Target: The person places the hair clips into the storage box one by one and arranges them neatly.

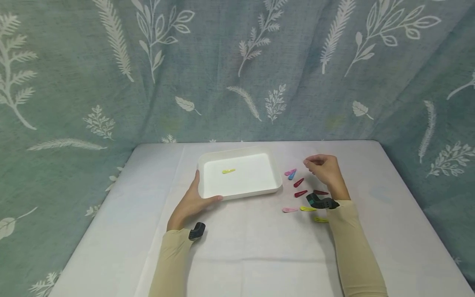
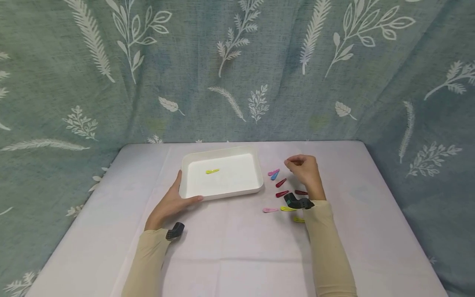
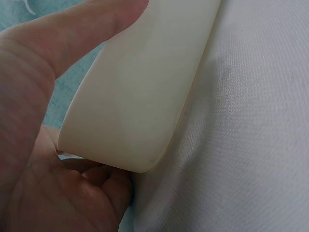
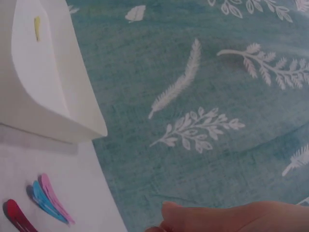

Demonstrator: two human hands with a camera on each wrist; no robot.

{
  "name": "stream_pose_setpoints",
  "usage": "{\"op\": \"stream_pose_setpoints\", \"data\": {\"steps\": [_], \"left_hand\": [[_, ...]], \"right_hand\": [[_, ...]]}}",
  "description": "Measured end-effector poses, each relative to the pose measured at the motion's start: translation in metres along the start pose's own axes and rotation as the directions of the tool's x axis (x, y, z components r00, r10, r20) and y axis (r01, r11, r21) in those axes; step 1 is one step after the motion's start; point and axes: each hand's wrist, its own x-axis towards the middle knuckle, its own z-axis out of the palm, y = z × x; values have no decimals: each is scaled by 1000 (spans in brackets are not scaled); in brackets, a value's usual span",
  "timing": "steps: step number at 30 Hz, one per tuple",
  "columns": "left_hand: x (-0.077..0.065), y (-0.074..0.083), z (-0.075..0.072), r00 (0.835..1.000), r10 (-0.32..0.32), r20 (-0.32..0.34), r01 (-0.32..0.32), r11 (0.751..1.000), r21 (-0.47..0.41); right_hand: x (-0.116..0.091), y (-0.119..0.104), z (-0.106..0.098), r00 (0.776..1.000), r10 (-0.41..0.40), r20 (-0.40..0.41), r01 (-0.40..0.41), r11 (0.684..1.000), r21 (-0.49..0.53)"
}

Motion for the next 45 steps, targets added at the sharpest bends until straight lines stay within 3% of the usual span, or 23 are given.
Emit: {"op": "stream_pose_setpoints", "data": {"steps": [13, 28, 45], "left_hand": [[-3, -1, -3, 1000, 13, 0, -13, 1000, 18], [-1, -1, -2, 1000, -12, 17, 11, 999, 32], [-1, 1, 0, 1000, 23, 6, -23, 999, 29]], "right_hand": [[5, 13, 7, 995, 101, 21, -100, 993, -64], [7, 25, 7, 991, 117, 67, -108, 985, -132], [4, 24, 8, 987, 140, 75, -124, 974, -187]]}}
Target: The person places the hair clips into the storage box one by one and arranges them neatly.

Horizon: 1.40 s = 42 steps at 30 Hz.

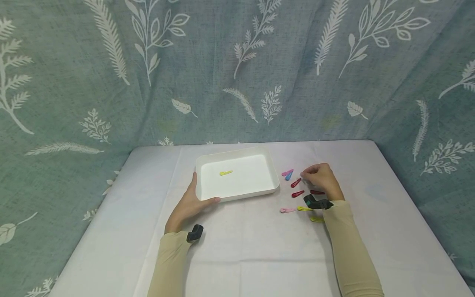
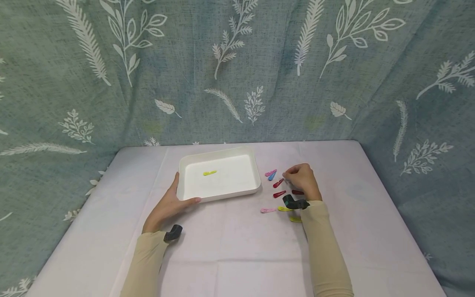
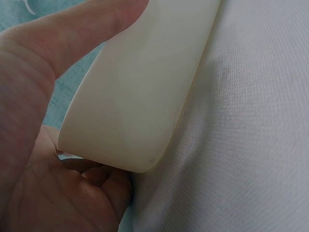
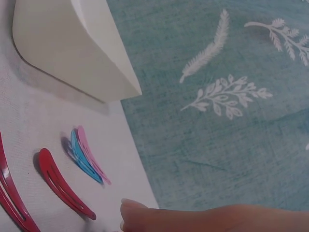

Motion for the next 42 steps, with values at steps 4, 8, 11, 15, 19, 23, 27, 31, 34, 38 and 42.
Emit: {"op": "stream_pose_setpoints", "data": {"steps": [4, 8, 11, 15, 19, 23, 27, 31, 34, 38, 42], "left_hand": [[1, -1, 0, 1000, -8, -1, 8, 1000, -4], [1, -1, 0, 1000, -19, 2, 19, 1000, -13], [0, -1, 0, 1000, -25, 3, 25, 1000, -13], [1, -1, 0, 1000, -29, 4, 29, 1000, -6], [1, -2, 1, 1000, -28, 8, 28, 1000, -4], [0, -1, 0, 1000, -30, 9, 30, 1000, -4], [0, -1, 0, 999, -33, 8, 33, 999, -5], [0, -2, 0, 999, -33, 8, 33, 999, -4], [0, -1, 0, 999, -36, 8, 36, 999, -3], [0, -1, 0, 999, -34, 10, 34, 999, -2], [1, -1, 0, 1000, -25, 8, 25, 1000, -3]], "right_hand": [[0, 0, 1, 1000, 5, 12, -5, 1000, -24], [2, 1, 2, 1000, 2, 31, 0, 999, -43], [2, 2, 3, 999, -9, 37, 11, 998, -63], [2, 2, 4, 999, -10, 35, 13, 997, -81], [2, 2, 7, 1000, 6, 30, -3, 996, -84], [2, 1, 8, 999, 12, 33, -9, 996, -85], [4, 2, 8, 999, -2, 33, 5, 995, -100], [5, 2, 8, 1000, -10, 29, 14, 994, -113], [4, 2, 8, 999, -19, 26, 22, 993, -119], [5, 3, 9, 999, -31, 23, 33, 992, -125], [6, 4, 9, 999, -37, 25, 40, 991, -130]]}}
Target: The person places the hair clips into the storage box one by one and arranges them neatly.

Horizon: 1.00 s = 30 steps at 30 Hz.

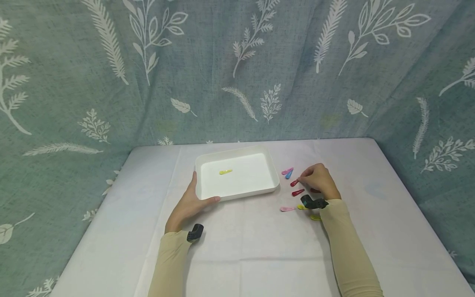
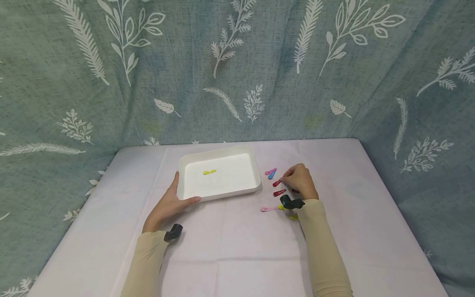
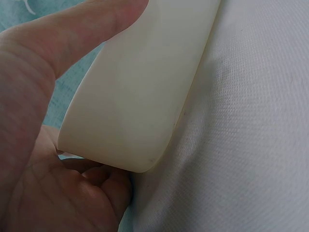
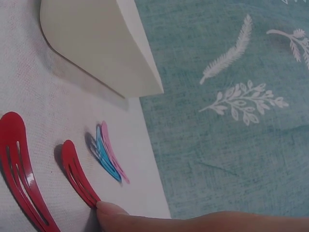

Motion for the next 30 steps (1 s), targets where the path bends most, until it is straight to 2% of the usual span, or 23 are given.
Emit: {"op": "stream_pose_setpoints", "data": {"steps": [14, 20, 27, 30], "left_hand": [[0, 0, 0, 1000, -8, 1, 8, 1000, 5], [0, 0, 0, 1000, -5, -5, 5, 1000, 3], [0, 0, 0, 1000, -3, -6, 3, 1000, -3], [0, 0, 1, 1000, -5, -2, 5, 1000, -1]], "right_hand": [[2, 0, -4, 999, 7, 34, -6, 1000, -24], [2, 1, -6, 998, 17, 56, -18, 1000, 24], [1, -1, -7, 999, 7, 35, -10, 998, 70], [0, -2, -7, 999, 33, 38, -37, 993, 111]]}}
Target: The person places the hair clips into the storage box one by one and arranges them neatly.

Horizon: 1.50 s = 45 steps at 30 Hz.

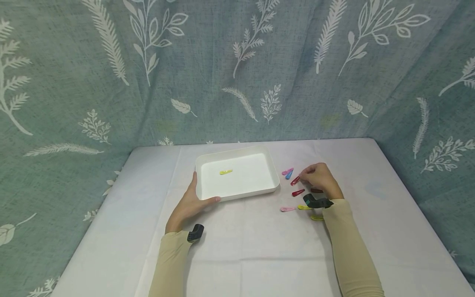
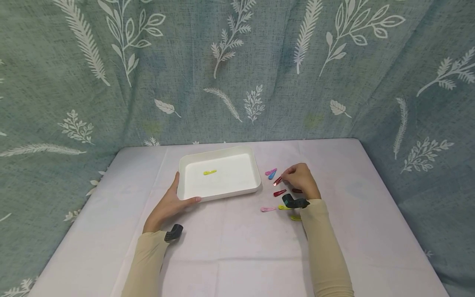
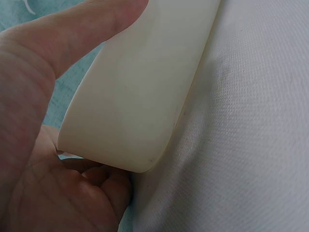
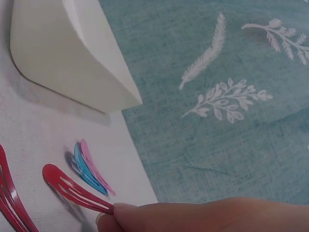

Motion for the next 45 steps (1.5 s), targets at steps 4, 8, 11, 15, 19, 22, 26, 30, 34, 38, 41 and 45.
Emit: {"op": "stream_pose_setpoints", "data": {"steps": [4, 8, 11, 15, 19, 22, 26, 30, 34, 38, 41, 45], "left_hand": [[0, 0, -1, 1000, -1, 2, 1, 1000, 10], [0, 0, -1, 1000, -3, 1, 3, 1000, 16], [0, 0, -1, 1000, 1, 2, -1, 1000, 12], [-1, 0, 0, 1000, -2, 3, 2, 1000, 6], [-2, 1, -1, 1000, -4, 0, 4, 1000, 0], [-2, 1, -1, 1000, 0, -1, 0, 1000, -5], [-2, 0, 0, 1000, -6, -2, 6, 1000, -6], [-1, 0, 0, 1000, -7, -7, 7, 1000, -6], [-1, -1, 1, 1000, -2, -5, 2, 1000, 0], [-2, -1, 1, 1000, 2, -6, -2, 1000, -8], [-2, -1, 2, 1000, 3, -5, -3, 1000, -19], [-2, -2, 0, 1000, -6, -7, 6, 1000, -23]], "right_hand": [[-1, -1, 1, 999, 34, 2, -35, 998, 55], [-2, -2, 1, 999, 52, 8, -52, 995, 88], [-4, -4, 0, 998, 56, 19, -58, 993, 101], [-4, -5, -1, 997, 56, 44, -62, 989, 133], [-5, -5, -1, 995, 59, 81, -74, 978, 193], [-5, -7, -1, 994, 66, 91, -86, 970, 227], [-5, -10, 0, 995, 42, 90, -66, 959, 277], [-6, -13, 0, 995, 8, 97, -40, 943, 330], [-8, -15, 2, 994, -2, 111, -38, 933, 357], [-11, -19, 5, 993, -7, 121, -40, 924, 380], [-10, -24, 7, 992, -33, 123, -22, 909, 416], [-7, -35, 12, 989, -81, 125, 13, 881, 474]]}}
